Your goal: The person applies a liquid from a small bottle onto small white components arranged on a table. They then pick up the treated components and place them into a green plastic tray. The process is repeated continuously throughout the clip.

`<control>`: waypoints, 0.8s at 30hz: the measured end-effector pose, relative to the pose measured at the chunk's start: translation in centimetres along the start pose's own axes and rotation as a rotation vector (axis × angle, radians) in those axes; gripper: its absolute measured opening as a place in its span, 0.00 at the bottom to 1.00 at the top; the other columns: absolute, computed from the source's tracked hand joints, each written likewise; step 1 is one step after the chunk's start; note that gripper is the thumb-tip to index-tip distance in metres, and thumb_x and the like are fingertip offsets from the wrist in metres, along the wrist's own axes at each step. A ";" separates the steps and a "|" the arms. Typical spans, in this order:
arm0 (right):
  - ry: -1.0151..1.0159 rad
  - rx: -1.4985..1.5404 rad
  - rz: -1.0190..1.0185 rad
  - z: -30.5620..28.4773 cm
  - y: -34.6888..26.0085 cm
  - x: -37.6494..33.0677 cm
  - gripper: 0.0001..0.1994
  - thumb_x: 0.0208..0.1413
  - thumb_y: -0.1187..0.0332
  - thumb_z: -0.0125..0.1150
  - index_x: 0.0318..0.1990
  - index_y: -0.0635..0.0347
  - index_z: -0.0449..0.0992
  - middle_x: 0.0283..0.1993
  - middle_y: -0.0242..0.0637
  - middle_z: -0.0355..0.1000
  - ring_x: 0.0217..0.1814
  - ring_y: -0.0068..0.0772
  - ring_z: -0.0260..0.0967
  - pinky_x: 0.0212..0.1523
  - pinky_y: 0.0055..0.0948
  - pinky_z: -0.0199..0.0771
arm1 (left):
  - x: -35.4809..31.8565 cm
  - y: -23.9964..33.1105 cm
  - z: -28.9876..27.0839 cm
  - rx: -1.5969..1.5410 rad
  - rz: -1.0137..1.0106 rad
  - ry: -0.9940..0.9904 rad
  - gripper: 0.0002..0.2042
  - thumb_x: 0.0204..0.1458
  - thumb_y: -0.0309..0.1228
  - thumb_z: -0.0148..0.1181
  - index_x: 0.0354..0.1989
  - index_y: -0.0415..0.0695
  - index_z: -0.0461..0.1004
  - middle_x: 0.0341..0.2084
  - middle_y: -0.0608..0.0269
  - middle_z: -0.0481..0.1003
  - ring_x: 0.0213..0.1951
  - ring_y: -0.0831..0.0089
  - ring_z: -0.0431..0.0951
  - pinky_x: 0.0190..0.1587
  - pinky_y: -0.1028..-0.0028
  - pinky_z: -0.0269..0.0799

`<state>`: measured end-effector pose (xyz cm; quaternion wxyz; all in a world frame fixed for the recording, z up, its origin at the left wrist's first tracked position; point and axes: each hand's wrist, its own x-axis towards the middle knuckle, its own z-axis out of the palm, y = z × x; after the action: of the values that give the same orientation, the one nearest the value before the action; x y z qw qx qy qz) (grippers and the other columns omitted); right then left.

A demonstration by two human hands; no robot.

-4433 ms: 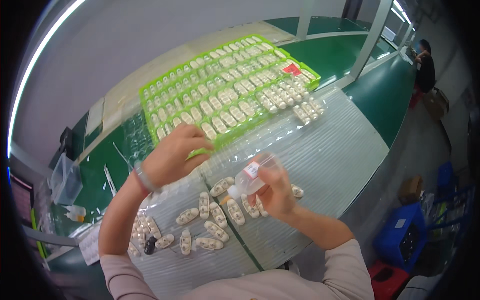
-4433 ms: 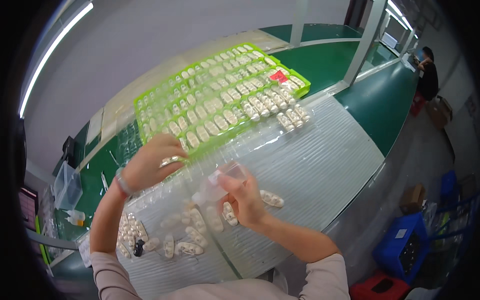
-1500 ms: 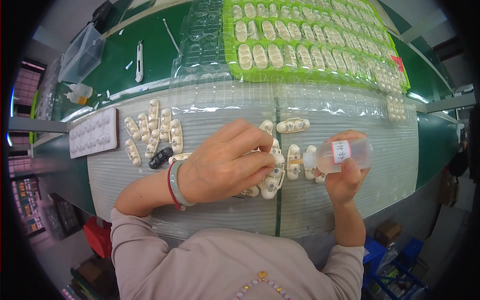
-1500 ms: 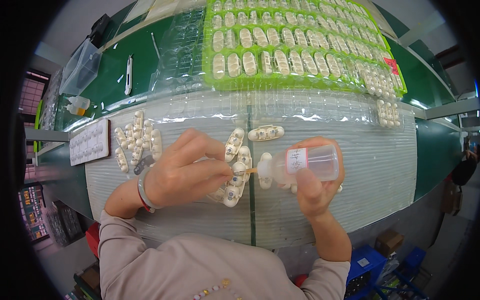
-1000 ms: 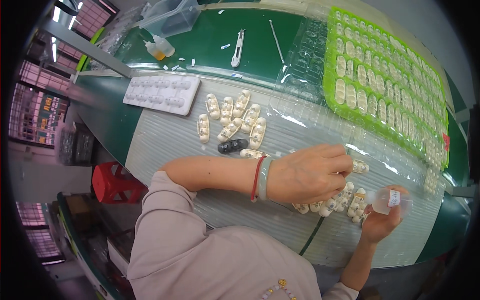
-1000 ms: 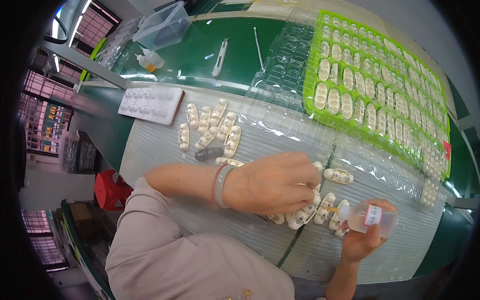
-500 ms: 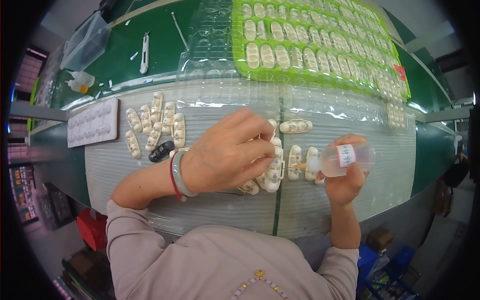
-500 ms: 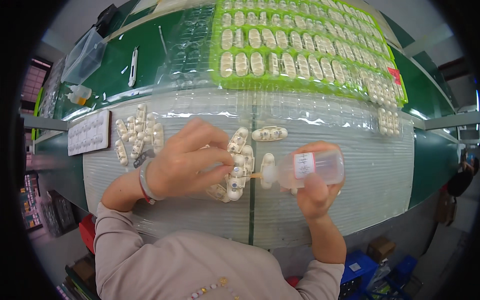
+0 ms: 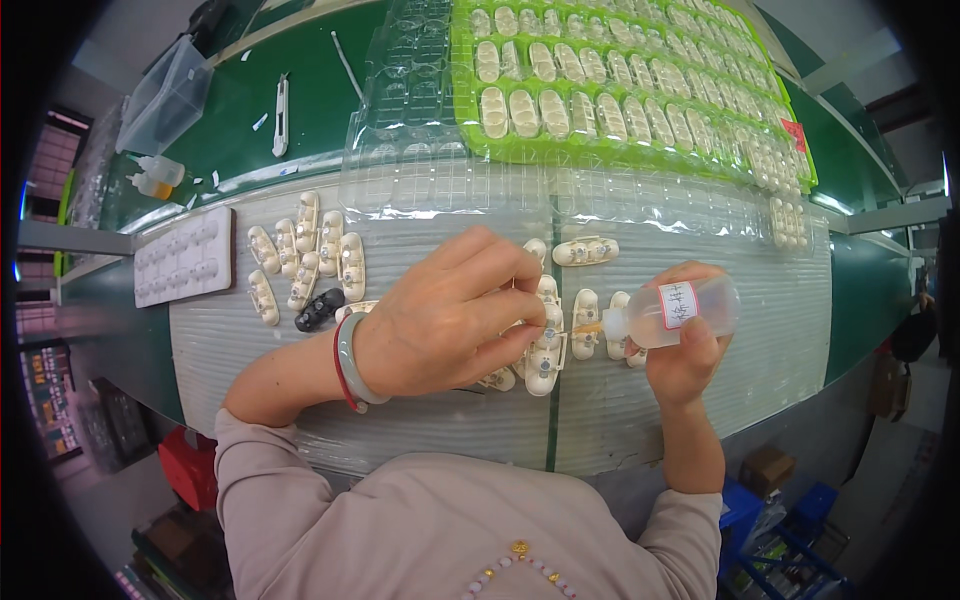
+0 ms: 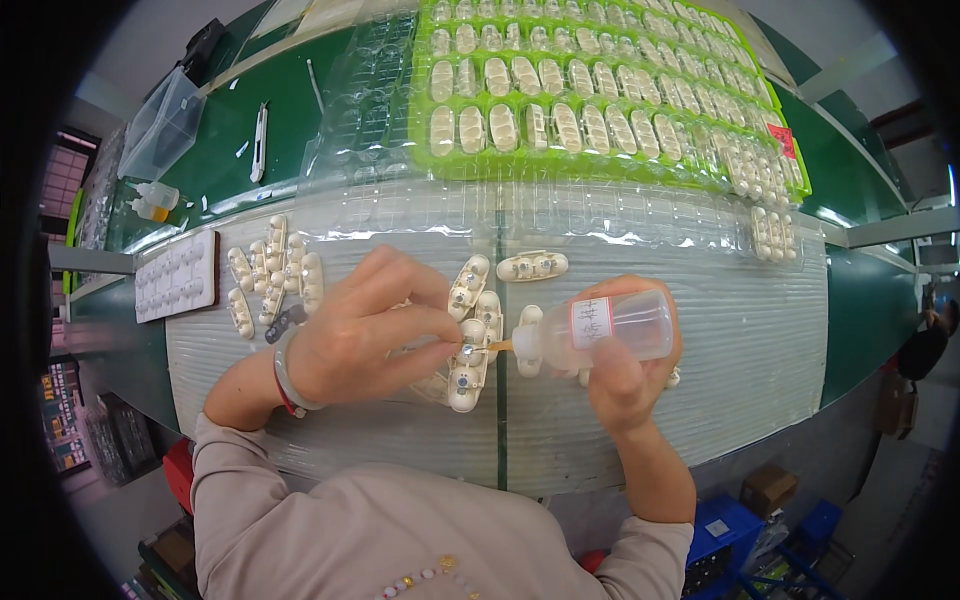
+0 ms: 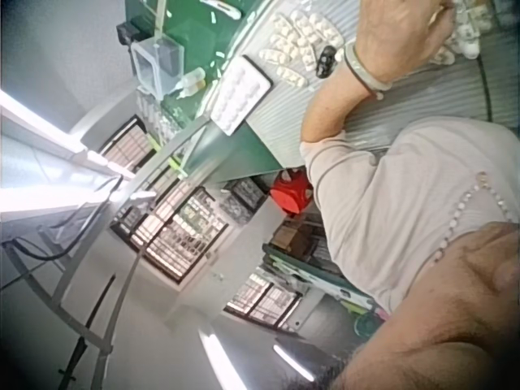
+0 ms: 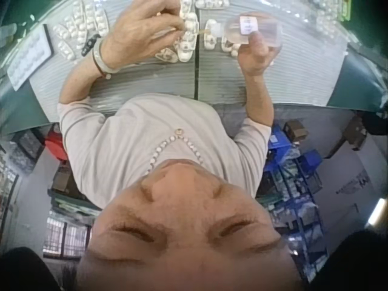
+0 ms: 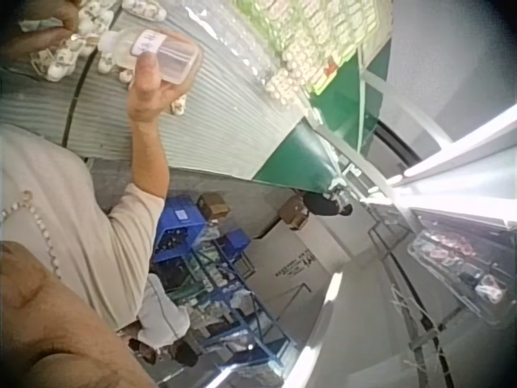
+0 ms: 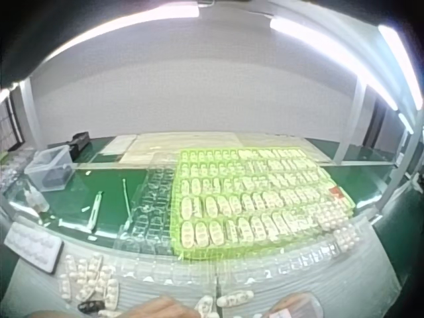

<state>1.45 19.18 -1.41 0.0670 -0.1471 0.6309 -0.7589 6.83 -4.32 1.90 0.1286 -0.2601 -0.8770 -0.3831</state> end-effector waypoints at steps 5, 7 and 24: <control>0.061 0.080 0.069 0.4 -0.6 -0.1 0.17 0.40 0.68 0.54 0.39 0.68 0.66 0.34 0.43 0.69 0.33 0.27 0.69 0.33 0.27 0.73 | 0.0 0.0 -0.1 0.006 0.004 0.003 0.10 0.33 0.20 0.66 0.27 0.44 0.74 0.30 0.63 0.68 0.32 0.66 0.68 0.34 0.72 0.65; 0.030 0.021 0.030 0.2 -0.2 0.0 0.21 0.44 0.58 0.56 0.39 0.68 0.64 0.34 0.43 0.66 0.26 0.30 0.69 0.18 0.27 0.71 | 0.0 0.0 -0.1 0.012 0.012 0.011 0.11 0.33 0.20 0.66 0.27 0.44 0.74 0.30 0.63 0.68 0.32 0.66 0.68 0.34 0.72 0.64; -0.103 0.007 -0.025 0.0 -0.1 -0.2 0.24 0.45 0.54 0.57 0.40 0.66 0.61 0.34 0.44 0.64 0.22 0.31 0.68 0.10 0.25 0.71 | -0.1 -0.1 -0.2 0.128 0.047 0.034 0.12 0.31 0.19 0.65 0.27 0.43 0.73 0.30 0.63 0.68 0.32 0.66 0.67 0.32 0.73 0.65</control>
<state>1.59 19.26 -1.38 0.0904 -0.1938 0.6222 -0.7531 6.86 -4.52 1.98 0.1688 -0.2654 -0.8911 -0.3272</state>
